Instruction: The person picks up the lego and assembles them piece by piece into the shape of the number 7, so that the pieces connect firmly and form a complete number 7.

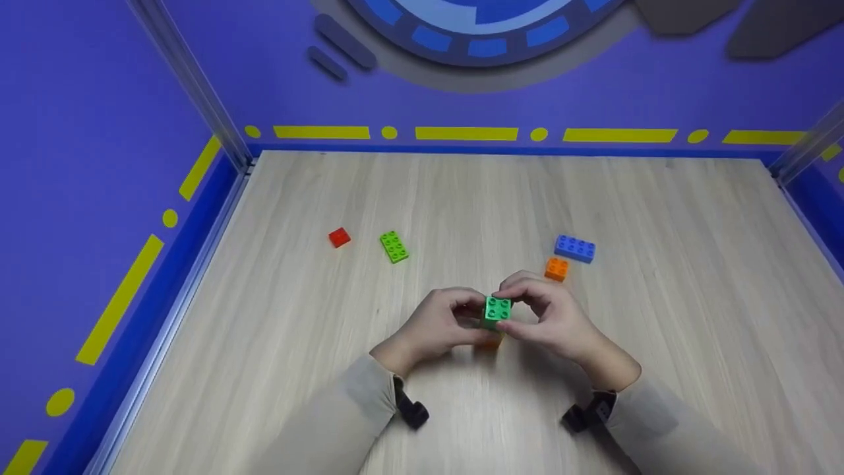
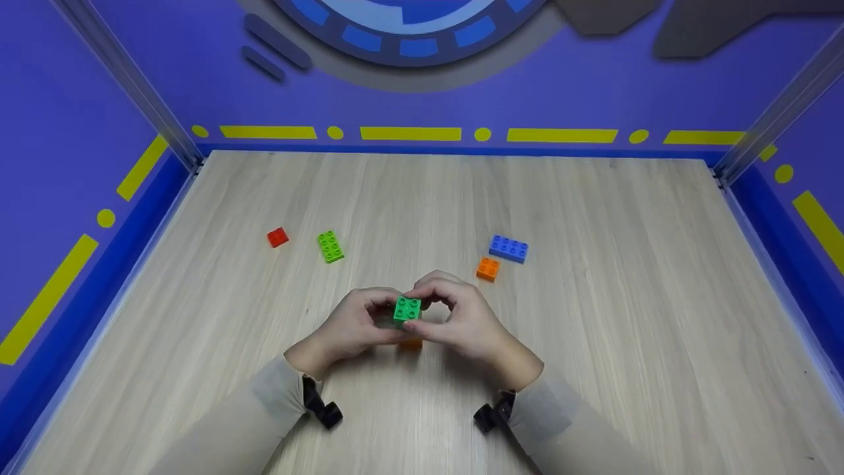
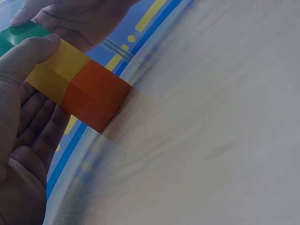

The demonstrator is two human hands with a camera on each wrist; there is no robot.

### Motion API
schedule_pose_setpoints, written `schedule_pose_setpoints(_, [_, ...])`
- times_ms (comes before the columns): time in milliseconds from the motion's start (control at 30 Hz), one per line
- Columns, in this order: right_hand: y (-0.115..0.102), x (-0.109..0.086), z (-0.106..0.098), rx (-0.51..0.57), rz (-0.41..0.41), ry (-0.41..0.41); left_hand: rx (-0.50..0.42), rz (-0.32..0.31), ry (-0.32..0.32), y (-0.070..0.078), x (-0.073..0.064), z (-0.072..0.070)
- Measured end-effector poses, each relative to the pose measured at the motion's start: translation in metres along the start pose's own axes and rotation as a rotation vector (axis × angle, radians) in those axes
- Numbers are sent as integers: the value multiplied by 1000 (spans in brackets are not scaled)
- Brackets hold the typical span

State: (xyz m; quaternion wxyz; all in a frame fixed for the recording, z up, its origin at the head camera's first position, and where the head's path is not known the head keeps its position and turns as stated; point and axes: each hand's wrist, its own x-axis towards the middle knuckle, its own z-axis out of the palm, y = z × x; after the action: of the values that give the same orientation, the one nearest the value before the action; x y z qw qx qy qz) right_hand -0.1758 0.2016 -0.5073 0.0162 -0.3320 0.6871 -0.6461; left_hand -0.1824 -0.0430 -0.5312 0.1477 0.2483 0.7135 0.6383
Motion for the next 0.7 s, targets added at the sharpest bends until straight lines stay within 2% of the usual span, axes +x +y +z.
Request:
schedule_pose_setpoints(100, [1,0,1,-11,-20,3,-2,-5,3,0,0,0])
schedule_pose_setpoints(333, [-1,-1,1,-43,-7,7,20,4,8,-1,1,0])
schedule_pose_setpoints(700, [0,0,2,-30,-26,-11,43,21,-3,-1,1,-1])
